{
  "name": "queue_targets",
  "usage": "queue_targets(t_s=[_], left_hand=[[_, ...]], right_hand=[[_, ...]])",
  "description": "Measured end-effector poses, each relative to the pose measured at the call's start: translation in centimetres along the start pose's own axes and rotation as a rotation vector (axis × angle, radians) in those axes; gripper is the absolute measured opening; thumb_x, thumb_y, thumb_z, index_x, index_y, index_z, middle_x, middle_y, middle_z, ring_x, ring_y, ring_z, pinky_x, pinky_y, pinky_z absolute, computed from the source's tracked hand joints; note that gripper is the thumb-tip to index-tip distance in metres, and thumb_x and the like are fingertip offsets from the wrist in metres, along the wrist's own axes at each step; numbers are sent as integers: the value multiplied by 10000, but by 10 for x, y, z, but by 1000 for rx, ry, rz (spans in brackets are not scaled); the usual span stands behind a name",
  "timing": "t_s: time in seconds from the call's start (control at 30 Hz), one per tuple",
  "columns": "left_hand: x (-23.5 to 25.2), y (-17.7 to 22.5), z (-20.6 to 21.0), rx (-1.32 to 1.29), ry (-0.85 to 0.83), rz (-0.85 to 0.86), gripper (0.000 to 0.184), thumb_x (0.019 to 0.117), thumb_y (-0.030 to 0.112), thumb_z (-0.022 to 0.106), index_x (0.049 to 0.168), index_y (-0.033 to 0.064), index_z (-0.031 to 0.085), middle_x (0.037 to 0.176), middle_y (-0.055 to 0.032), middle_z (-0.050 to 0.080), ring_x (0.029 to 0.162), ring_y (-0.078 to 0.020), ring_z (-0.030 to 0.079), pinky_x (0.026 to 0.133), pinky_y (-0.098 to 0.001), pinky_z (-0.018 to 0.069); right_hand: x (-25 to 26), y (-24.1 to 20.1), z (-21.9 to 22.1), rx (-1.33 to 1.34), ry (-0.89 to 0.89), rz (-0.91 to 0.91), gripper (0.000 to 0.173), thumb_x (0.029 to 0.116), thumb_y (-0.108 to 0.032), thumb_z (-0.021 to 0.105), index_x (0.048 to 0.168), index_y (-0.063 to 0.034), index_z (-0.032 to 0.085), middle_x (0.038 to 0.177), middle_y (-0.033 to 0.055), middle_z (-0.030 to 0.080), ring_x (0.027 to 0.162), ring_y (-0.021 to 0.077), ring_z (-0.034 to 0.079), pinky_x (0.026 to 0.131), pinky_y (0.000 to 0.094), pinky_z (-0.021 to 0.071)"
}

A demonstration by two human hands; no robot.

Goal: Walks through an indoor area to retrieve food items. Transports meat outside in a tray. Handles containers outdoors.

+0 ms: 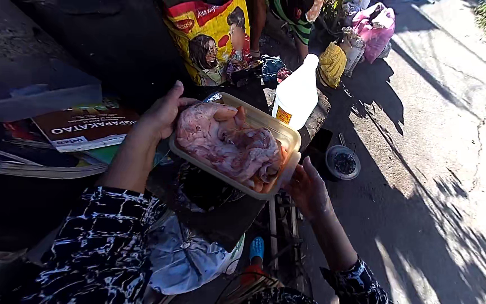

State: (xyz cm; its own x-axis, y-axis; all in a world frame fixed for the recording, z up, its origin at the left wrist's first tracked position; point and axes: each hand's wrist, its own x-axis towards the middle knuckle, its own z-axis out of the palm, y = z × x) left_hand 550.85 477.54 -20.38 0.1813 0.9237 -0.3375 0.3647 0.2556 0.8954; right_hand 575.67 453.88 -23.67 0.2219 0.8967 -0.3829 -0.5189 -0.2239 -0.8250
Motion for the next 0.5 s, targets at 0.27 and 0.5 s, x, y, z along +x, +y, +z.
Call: queue_targets(t_s=[0.27, 0.5], left_hand=[[70, -26, -65, 105, 87, -141, 937, 997, 749, 62, 1369, 59, 577, 1235, -219, 645, 1106, -330, 639, 929, -575, 500], [105, -79, -84, 63, 70, -180, 895, 995, 755, 107, 1322, 99, 621, 1162, -169, 686, 1045, -282, 678, 883, -532, 541]], right_hand=[[51, 40, 54, 101, -127, 171, 490, 1125, -321, 317, 1457, 35, 377, 1232, 162, 582, 1043, 185, 627, 902, 341, 535], [63, 40, 31, -75, -277, 286, 465, 1107, -234, 414, 1469, 58, 391, 1317, 203, 591, 1120, 217, 653, 983, 366, 537]])
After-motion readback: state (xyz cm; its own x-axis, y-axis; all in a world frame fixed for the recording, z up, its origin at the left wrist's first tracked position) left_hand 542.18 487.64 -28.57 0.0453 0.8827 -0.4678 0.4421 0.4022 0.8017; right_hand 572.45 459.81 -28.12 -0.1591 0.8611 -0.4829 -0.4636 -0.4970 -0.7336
